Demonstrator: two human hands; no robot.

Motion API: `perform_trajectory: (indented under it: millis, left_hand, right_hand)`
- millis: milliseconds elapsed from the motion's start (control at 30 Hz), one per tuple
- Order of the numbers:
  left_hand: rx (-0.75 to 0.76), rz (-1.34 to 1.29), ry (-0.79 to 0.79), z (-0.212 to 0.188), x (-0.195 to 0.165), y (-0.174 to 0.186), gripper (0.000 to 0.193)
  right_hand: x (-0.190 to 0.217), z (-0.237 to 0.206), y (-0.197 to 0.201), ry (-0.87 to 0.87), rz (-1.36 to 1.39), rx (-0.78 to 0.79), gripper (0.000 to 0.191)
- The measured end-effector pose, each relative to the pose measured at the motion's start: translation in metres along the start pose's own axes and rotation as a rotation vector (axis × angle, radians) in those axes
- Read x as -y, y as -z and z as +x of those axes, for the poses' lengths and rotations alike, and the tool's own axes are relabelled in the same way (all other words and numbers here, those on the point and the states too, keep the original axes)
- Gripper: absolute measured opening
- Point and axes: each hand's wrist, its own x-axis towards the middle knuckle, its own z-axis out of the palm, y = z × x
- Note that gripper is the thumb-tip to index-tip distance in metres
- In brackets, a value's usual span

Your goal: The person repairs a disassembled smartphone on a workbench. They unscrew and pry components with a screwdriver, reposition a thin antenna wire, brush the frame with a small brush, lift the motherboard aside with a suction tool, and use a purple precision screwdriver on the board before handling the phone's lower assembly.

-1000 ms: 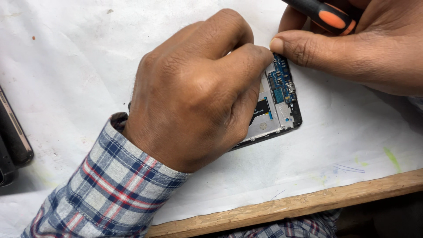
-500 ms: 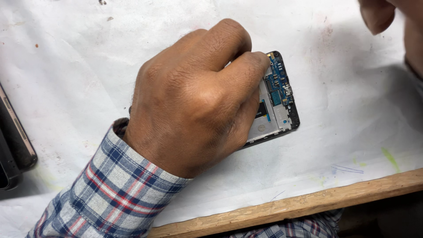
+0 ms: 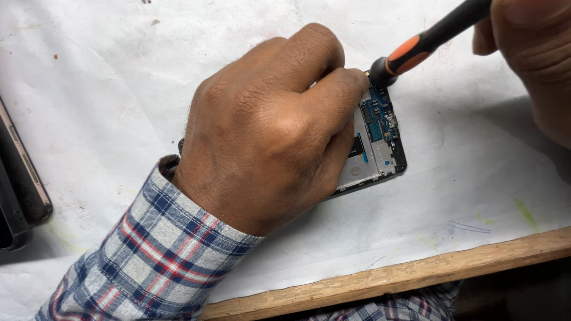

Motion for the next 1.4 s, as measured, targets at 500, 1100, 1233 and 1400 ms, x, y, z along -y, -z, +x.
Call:
perform_trajectory:
  millis: [500,1100,1233,1400]
  left_hand:
    - [0.001,0.012,-0.005,-0.007,0.001,0.008,0.012]
    - [-0.003,0.018,0.007,-0.015,0.007,0.016,0.012]
    - [-0.008,0.023,0.011,-0.017,0.008,0.022,0.012]
    - [-0.006,0.032,0.006,-0.025,0.015,0.026,0.013]
  right_hand:
    - [0.002,-0.001,-0.008,0.139,-0.012,-0.02,0.015]
    - [0.011,0.014,-0.031,0.336,-0.086,-0.037,0.016]
    - [0.017,0.018,-0.035,0.39,-0.106,-0.036,0.017]
    - [0.02,0.024,-0.045,0.441,-0.141,-0.026,0.018]
